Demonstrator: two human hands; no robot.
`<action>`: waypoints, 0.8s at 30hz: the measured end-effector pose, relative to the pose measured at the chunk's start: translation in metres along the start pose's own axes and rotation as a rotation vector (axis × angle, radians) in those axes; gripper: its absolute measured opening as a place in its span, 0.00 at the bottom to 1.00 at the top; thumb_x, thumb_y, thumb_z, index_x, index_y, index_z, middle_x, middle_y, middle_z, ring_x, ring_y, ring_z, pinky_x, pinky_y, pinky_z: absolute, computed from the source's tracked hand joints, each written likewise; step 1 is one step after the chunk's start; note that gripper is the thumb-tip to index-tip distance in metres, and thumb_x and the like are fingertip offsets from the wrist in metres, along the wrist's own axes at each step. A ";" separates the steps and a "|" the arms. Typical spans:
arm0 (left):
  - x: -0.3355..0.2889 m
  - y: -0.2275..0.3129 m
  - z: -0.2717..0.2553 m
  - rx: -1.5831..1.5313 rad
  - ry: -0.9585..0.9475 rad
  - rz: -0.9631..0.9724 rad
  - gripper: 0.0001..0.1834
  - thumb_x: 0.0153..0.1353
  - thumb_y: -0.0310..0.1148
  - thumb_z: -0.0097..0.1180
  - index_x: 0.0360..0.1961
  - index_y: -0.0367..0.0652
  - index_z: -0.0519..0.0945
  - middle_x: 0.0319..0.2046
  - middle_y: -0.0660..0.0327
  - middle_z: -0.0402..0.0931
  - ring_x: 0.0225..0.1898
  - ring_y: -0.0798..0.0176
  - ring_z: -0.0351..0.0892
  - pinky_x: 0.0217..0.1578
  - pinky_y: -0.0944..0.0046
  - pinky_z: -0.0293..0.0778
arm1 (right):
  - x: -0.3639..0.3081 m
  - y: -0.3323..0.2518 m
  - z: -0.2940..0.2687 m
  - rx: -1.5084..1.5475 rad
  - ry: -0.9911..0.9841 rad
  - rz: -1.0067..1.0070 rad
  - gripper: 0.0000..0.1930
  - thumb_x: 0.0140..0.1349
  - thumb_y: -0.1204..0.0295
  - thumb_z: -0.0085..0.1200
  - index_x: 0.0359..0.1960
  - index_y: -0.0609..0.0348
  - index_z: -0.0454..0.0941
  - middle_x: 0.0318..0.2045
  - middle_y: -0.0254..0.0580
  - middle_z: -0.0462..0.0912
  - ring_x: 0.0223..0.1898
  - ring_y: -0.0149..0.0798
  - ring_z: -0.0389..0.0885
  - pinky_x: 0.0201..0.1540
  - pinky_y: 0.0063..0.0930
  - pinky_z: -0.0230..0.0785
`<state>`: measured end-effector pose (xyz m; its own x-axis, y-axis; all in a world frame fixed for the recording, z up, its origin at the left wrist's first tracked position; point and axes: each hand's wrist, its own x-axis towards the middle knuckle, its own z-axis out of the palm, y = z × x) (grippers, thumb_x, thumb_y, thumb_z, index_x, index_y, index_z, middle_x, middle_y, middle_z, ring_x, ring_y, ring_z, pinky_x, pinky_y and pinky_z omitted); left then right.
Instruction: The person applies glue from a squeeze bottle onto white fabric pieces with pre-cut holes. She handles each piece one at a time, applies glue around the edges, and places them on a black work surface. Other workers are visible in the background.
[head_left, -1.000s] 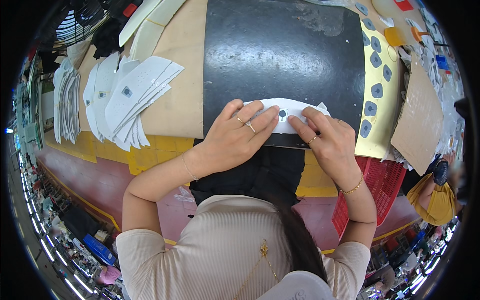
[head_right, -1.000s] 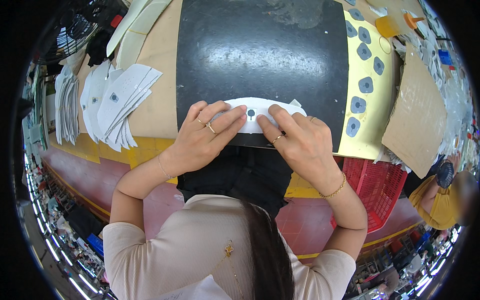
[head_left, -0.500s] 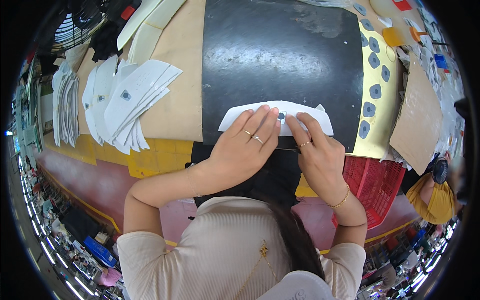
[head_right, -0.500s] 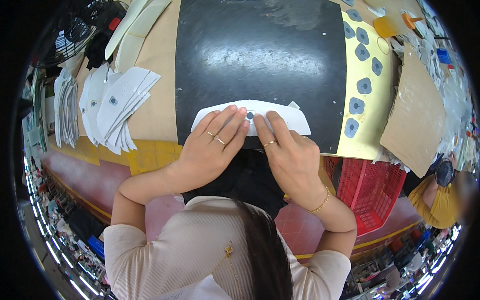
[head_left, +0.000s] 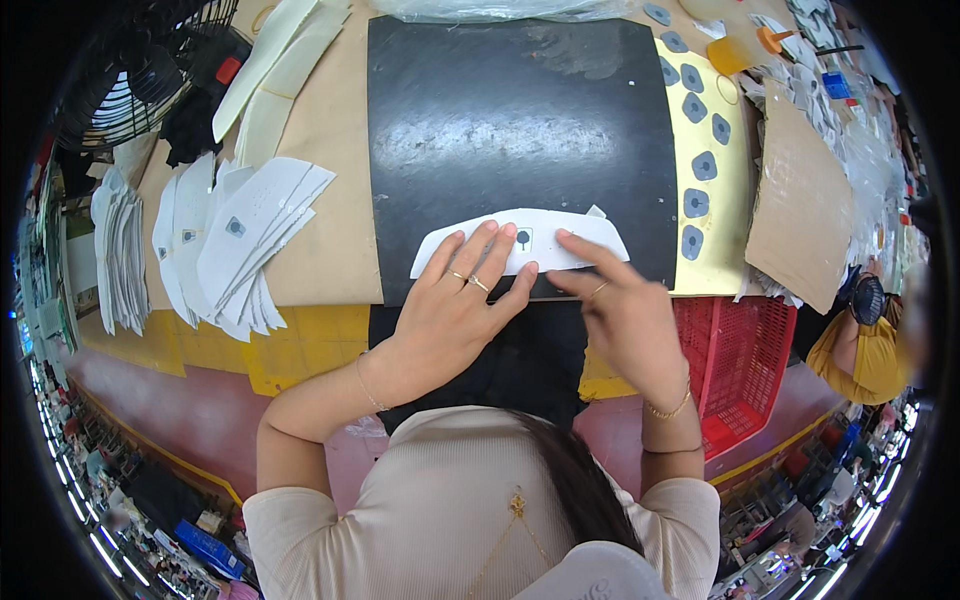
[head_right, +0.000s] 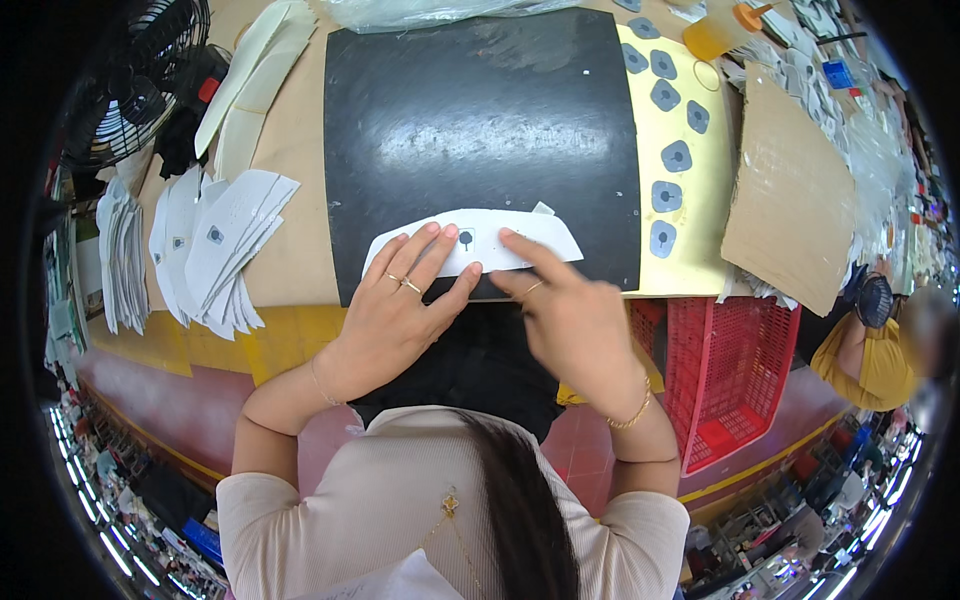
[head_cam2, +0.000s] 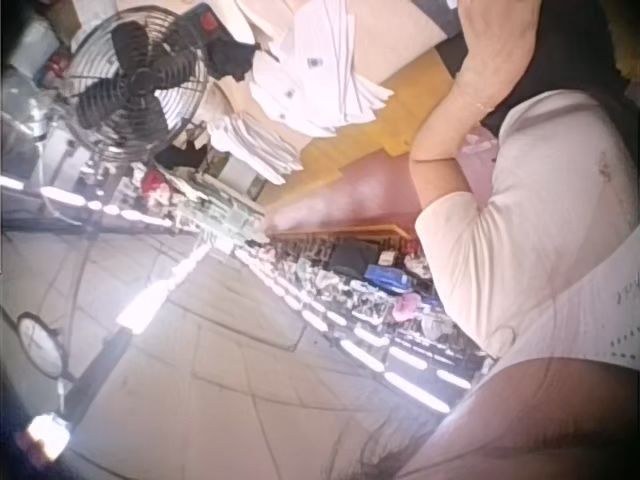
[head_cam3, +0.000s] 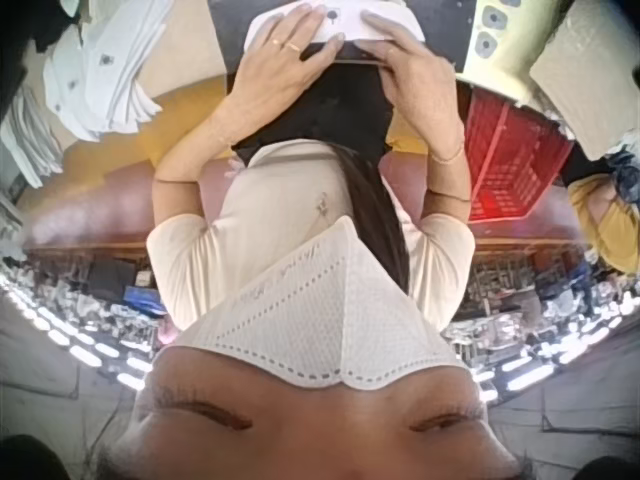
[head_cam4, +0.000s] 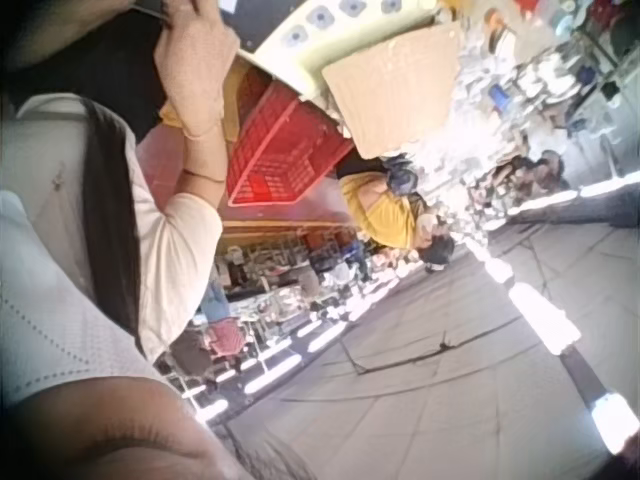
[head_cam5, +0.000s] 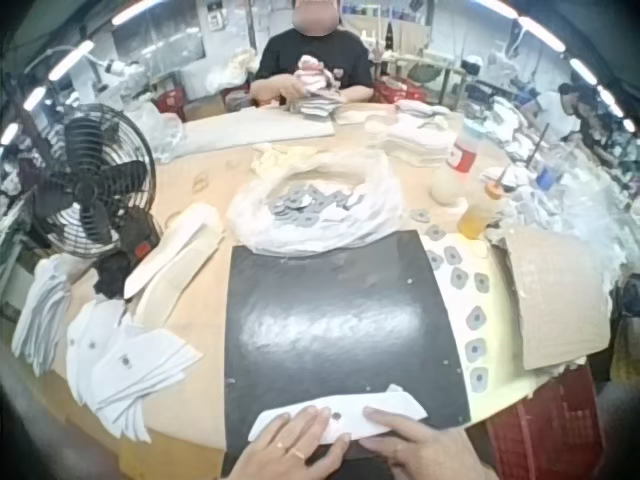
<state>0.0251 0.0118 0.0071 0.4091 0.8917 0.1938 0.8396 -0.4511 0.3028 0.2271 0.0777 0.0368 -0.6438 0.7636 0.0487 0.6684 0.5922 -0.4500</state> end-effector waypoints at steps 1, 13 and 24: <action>0.002 0.001 0.001 -0.018 0.009 -0.008 0.21 0.49 0.30 0.59 0.47 0.43 0.75 0.53 0.47 0.66 0.57 0.47 0.65 0.54 0.49 0.64 | 0.004 0.011 0.003 0.056 0.100 0.038 0.13 0.52 0.78 0.54 0.41 0.55 0.81 0.42 0.36 0.77 0.27 0.38 0.80 0.26 0.29 0.72; 0.038 0.023 0.013 -0.156 0.133 -0.117 0.25 0.50 0.38 0.63 0.48 0.38 0.74 0.55 0.49 0.66 0.58 0.47 0.64 0.57 0.49 0.61 | 0.038 0.034 0.000 0.244 0.076 0.373 0.10 0.55 0.68 0.58 0.30 0.64 0.76 0.29 0.46 0.76 0.32 0.48 0.77 0.36 0.36 0.68; 0.028 0.030 -0.003 -0.627 0.304 -0.189 0.15 0.52 0.27 0.60 0.42 0.34 0.78 0.33 0.55 0.79 0.34 0.55 0.79 0.37 0.60 0.73 | 0.018 0.017 -0.039 1.249 -0.133 0.468 0.11 0.62 0.66 0.55 0.38 0.62 0.77 0.19 0.31 0.75 0.14 0.15 0.60 0.15 0.11 0.50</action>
<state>0.0611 0.0228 0.0242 0.0831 0.9474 0.3090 0.4860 -0.3093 0.8174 0.2413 0.1117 0.0643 -0.5284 0.7556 -0.3871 0.0943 -0.4008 -0.9113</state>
